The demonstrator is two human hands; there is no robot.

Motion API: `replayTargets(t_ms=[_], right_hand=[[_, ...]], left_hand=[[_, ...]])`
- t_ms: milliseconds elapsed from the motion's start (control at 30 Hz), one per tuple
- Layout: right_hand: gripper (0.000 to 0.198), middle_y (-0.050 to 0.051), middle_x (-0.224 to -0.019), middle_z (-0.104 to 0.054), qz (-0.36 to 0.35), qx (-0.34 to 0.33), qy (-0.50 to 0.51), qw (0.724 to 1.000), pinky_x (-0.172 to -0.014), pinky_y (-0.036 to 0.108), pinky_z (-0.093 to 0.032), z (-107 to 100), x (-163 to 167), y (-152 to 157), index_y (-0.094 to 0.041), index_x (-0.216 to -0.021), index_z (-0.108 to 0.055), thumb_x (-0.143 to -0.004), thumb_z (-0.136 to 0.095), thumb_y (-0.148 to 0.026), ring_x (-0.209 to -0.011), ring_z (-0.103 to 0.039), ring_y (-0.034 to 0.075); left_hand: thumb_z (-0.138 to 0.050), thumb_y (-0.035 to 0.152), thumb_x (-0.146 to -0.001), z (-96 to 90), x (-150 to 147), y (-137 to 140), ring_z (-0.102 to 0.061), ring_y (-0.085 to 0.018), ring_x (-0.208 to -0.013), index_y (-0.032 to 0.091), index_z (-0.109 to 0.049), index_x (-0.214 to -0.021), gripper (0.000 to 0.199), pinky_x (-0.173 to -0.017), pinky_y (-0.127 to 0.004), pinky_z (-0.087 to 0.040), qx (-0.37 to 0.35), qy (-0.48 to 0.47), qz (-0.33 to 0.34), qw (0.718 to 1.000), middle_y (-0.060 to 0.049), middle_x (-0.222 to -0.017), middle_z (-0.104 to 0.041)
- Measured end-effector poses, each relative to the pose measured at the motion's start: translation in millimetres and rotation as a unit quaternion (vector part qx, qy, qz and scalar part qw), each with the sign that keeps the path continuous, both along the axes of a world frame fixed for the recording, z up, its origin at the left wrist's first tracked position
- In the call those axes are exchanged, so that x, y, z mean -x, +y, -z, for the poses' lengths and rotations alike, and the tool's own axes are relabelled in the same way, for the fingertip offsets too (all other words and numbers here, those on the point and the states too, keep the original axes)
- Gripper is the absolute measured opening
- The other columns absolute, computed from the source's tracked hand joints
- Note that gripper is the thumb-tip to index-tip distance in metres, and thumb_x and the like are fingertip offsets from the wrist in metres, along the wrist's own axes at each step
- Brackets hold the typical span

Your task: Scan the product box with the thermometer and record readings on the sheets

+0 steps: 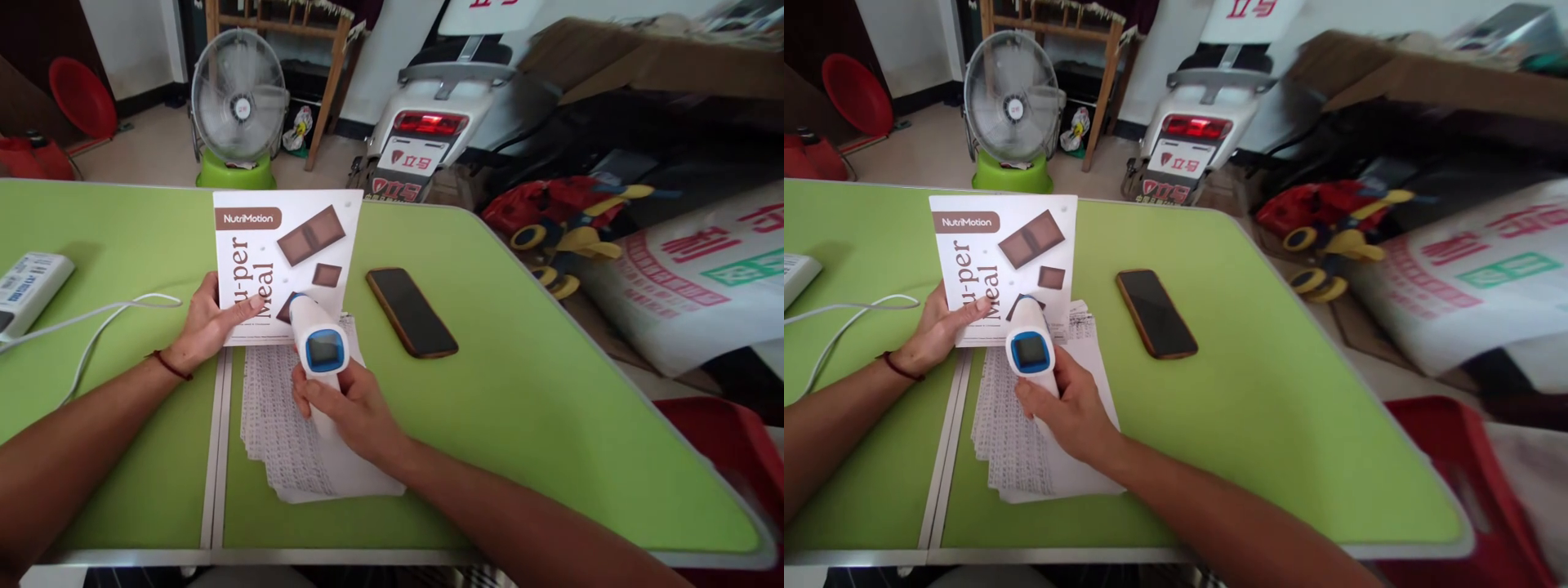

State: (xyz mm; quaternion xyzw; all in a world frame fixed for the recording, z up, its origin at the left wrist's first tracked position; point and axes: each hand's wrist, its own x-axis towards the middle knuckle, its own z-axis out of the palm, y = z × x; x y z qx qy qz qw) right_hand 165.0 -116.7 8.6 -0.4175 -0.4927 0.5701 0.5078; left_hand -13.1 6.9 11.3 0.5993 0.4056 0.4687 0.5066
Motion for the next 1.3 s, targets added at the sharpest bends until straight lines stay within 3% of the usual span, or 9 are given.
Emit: replayTargets(t_ms=[267,1300], right_hand=[[0.022,-0.002,-0.065,-0.056,-0.023,-0.013,0.053,0.998,-0.056,0.029,-0.042,1.7,2.5,0.7,-0.020,-0.083,-0.052,-0.087,-0.063,-0.038,-0.056,-0.050,0.011],[0.024,-0.001,-0.066,-0.057,-0.034,-0.009,0.022,0.999,-0.057,0.029,-0.042,0.2,-1.0,0.6,-0.020,-0.082,-0.052,-0.088,-0.060,-0.042,-0.057,-0.051,0.012]], left_hand=[[-0.085,0.057,-0.062,-2.2,-1.0,-0.9,-0.062,-0.030,-0.095,0.014,-0.059,-0.106,0.067,-0.084,-0.046,-0.051,0.004,0.002,0.006,1.000,-0.012,-0.108,-0.067],[-0.087,0.061,-0.059,-2.4,-0.2,0.5,-0.063,-0.031,-0.097,0.016,-0.059,-0.106,0.071,-0.084,-0.047,-0.052,0.004,0.015,0.006,1.000,-0.012,-0.110,-0.067]])
